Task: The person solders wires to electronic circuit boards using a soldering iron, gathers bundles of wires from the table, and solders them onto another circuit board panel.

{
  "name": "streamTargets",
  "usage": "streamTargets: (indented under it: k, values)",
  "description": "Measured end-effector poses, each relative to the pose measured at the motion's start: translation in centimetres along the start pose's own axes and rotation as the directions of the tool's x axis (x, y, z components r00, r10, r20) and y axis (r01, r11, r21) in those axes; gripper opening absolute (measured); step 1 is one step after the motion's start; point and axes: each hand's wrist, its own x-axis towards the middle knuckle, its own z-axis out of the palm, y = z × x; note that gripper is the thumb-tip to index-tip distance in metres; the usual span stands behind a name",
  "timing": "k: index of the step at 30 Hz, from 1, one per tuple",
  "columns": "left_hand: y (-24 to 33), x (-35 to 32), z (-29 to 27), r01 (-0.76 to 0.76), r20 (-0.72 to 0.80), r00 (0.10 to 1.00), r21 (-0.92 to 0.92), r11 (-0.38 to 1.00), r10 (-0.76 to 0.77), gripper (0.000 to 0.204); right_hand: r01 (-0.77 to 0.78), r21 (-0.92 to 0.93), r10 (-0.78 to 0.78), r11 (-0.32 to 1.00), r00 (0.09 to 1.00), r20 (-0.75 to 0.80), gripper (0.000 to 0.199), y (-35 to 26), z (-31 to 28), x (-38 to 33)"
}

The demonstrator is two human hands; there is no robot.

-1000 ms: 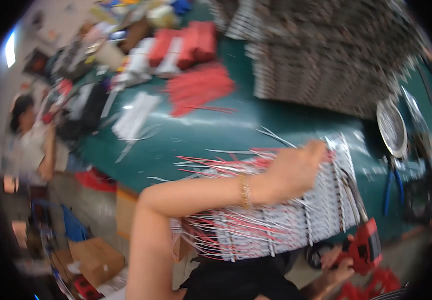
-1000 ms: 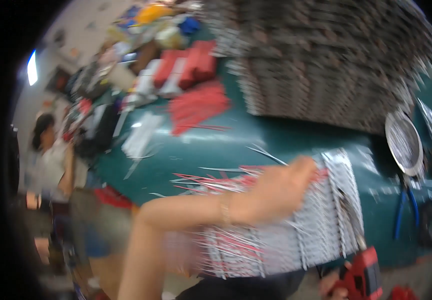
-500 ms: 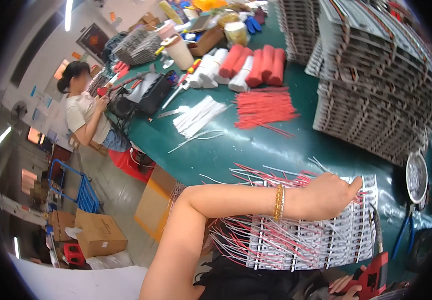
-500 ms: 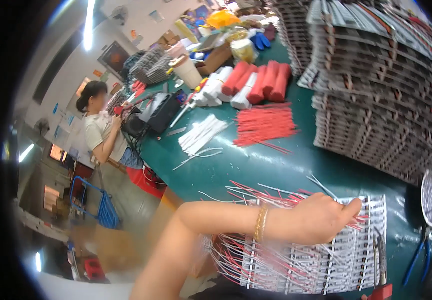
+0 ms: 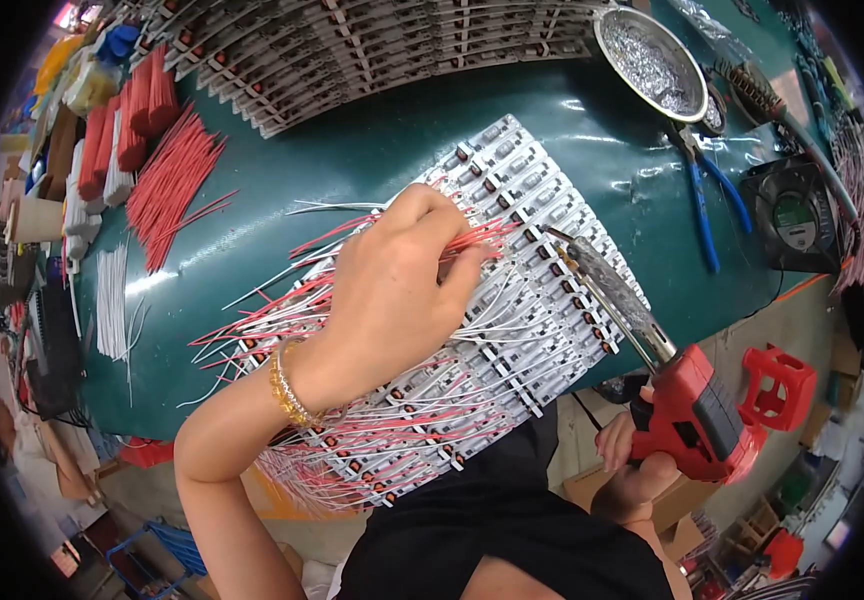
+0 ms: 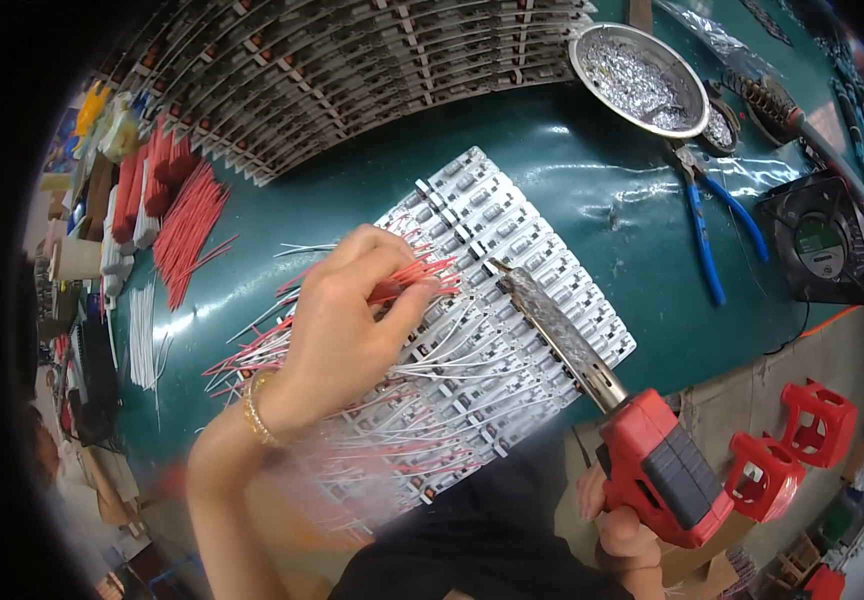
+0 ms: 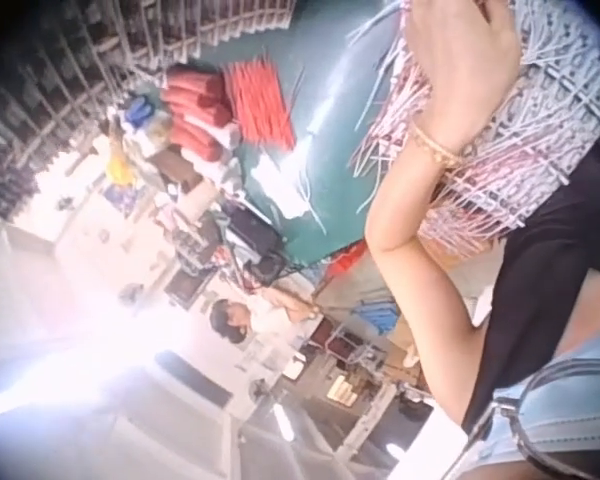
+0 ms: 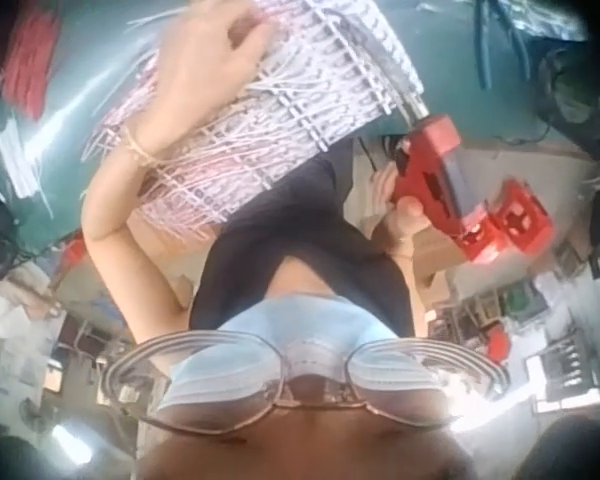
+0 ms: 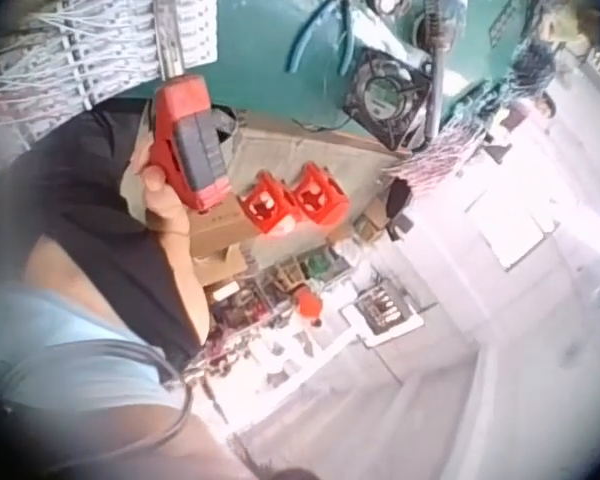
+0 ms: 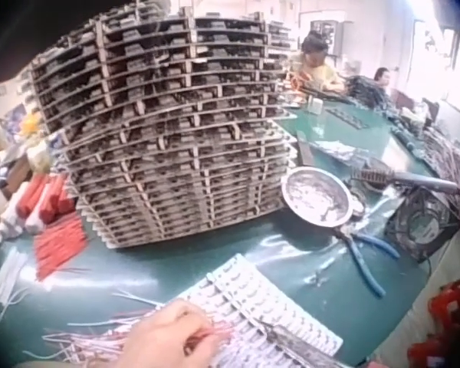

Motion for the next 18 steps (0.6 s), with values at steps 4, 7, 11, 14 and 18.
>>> streamTargets:
  k: [4,7,11,14,18]
  values:
    - [0.1,-0.1,0.6,-0.033,-0.046,0.998,0.073,0.997,0.037,0.011,-0.064,-0.047,0.066,0.997,0.996,0.053,0.089,0.1,-0.9,-0.1]
    - [0.2,-0.1,0.7,-0.038,-0.046,0.998,0.058,0.998,0.041,0.01,-0.075,-0.088,0.079,0.993,0.996,0.041,0.088,-0.2,-0.8,0.1]
    - [0.3,-0.1,0.5,-0.031,-0.038,0.999,0.044,0.999,0.032,0.009,-0.076,-0.066,0.08,0.995,0.995,0.062,0.085,0.1,-0.7,0.4]
    - [0.1,0.0,0.4,-0.029,-0.039,0.999,0.03,0.999,0.03,0.01,-0.074,-0.065,0.078,0.995,0.996,0.053,0.08,0.1,-0.3,0.7]
    - [0.2,-0.1,0.6,-0.061,-0.056,0.996,0.085,0.994,0.066,0.009,0.016,-0.271,0.003,0.962,0.997,0.071,0.076,3.3,-3.8,-0.8]
